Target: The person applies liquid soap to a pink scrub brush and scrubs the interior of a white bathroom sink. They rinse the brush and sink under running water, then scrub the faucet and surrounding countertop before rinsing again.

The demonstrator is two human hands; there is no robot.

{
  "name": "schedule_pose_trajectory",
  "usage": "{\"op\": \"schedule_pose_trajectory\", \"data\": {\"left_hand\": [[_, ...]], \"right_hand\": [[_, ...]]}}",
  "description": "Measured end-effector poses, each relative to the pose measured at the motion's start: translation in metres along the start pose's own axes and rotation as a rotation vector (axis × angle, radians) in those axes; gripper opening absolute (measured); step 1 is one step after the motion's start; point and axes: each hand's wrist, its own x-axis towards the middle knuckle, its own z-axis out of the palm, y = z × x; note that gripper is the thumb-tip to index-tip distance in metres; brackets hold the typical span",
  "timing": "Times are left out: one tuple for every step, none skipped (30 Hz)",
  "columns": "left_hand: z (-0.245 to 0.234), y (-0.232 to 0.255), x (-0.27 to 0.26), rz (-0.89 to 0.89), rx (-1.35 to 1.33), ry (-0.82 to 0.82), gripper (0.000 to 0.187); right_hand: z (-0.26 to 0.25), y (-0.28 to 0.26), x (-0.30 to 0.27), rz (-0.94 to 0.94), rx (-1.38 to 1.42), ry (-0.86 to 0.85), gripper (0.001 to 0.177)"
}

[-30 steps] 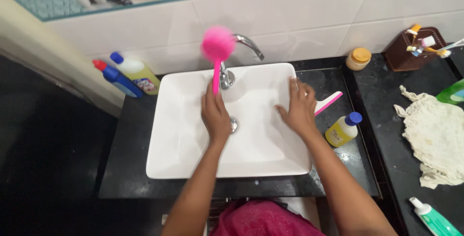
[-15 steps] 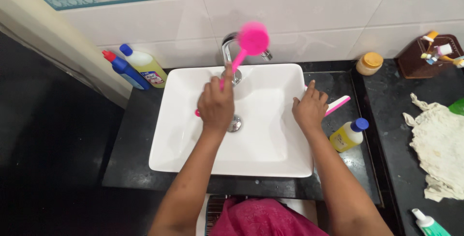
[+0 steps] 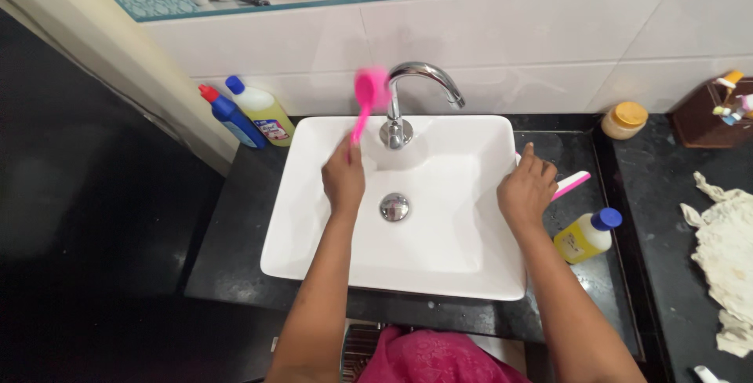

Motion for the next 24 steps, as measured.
{"op": "schedule_pose_trajectory", "data": {"left_hand": [[0.005,-0.018,0.000,-0.208,0.049,-0.135,0.036],[0.008,-0.037,-0.009,-0.176,-0.019,-0.143,0.036],[0.012,-0.050,-0.016,-0.142,-0.090,-0.152,0.037],[0.013,-0.059,-0.018,-0.164,-0.057,-0.157,0.037],[0.013,-0.063,-0.020,-0.186,-0.021,-0.163,0.037],[0.012,-0.064,-0.018,-0.208,0.015,-0.168,0.038],[0.009,-0.063,-0.017,-0.200,0.105,-0.171,0.037],[0.006,-0.058,-0.010,-0.192,0.195,-0.174,0.036],[0.006,-0.049,0.001,-0.180,0.283,-0.176,0.035],[0.007,-0.038,0.010,-0.082,0.389,-0.136,0.034],[0.010,-0.027,0.019,0.019,0.493,-0.095,0.032],[0.012,-0.020,0.025,0.121,0.595,-0.052,0.031],[0.016,-0.014,0.026,0.166,0.599,-0.037,0.031],[0.021,-0.011,0.026,0.211,0.603,-0.022,0.031],[0.025,-0.012,0.025,0.251,0.605,-0.003,0.031],[0.028,-0.018,0.020,0.253,0.607,-0.009,0.032],[0.028,-0.028,0.015,0.256,0.611,-0.011,0.034],[0.027,-0.040,0.013,0.260,0.615,-0.013,0.035],[0.026,-0.052,0.016,0.246,0.659,0.004,0.035],[0.022,-0.066,0.023,0.232,0.703,0.020,0.036],[0.018,-0.082,0.029,0.214,0.748,0.031,0.036],[0.010,-0.098,0.041,0.205,0.763,0.083,0.036],[0.001,-0.114,0.055,0.198,0.779,0.135,0.035],[-0.004,-0.125,0.062,0.190,0.794,0.187,0.035]], "right_hand": [[0.000,-0.001,0.000,0.002,0.005,-0.008,0.066],[0.000,-0.001,-0.001,0.003,0.010,-0.016,0.066],[-0.001,-0.001,0.001,0.005,0.013,-0.021,0.067],[-0.002,-0.002,0.003,0.022,0.020,-0.045,0.067],[-0.003,-0.003,0.005,0.042,0.029,-0.072,0.068],[-0.003,-0.004,0.008,0.061,0.038,-0.098,0.068],[-0.003,-0.004,0.006,0.070,0.052,-0.109,0.068],[-0.002,-0.005,0.004,0.079,0.065,-0.119,0.067],[-0.002,-0.005,0.005,0.089,0.079,-0.126,0.067],[-0.002,-0.005,0.005,0.056,0.056,-0.104,0.068],[-0.002,-0.005,0.004,0.026,0.032,-0.081,0.069],[-0.003,-0.005,0.003,-0.005,0.008,-0.058,0.070],[-0.003,-0.005,0.002,0.000,0.008,-0.055,0.070],[-0.003,-0.005,0.000,0.005,0.008,-0.053,0.070],[-0.004,-0.005,-0.001,0.003,0.008,-0.051,0.070],[-0.005,-0.004,-0.003,0.003,-0.009,-0.051,0.071],[-0.006,-0.005,-0.002,0.001,-0.023,-0.049,0.071],[-0.006,-0.007,0.000,-0.001,-0.037,-0.047,0.072],[-0.007,-0.008,0.002,0.004,-0.034,-0.058,0.072],[-0.007,-0.009,0.004,0.010,-0.031,-0.069,0.072],[-0.008,-0.009,0.003,0.016,-0.031,-0.087,0.073],[-0.008,-0.010,0.002,0.020,-0.019,-0.095,0.072],[-0.008,-0.010,0.002,0.026,-0.006,-0.102,0.071],[-0.008,-0.010,0.000,0.031,0.007,-0.109,0.070]]}}
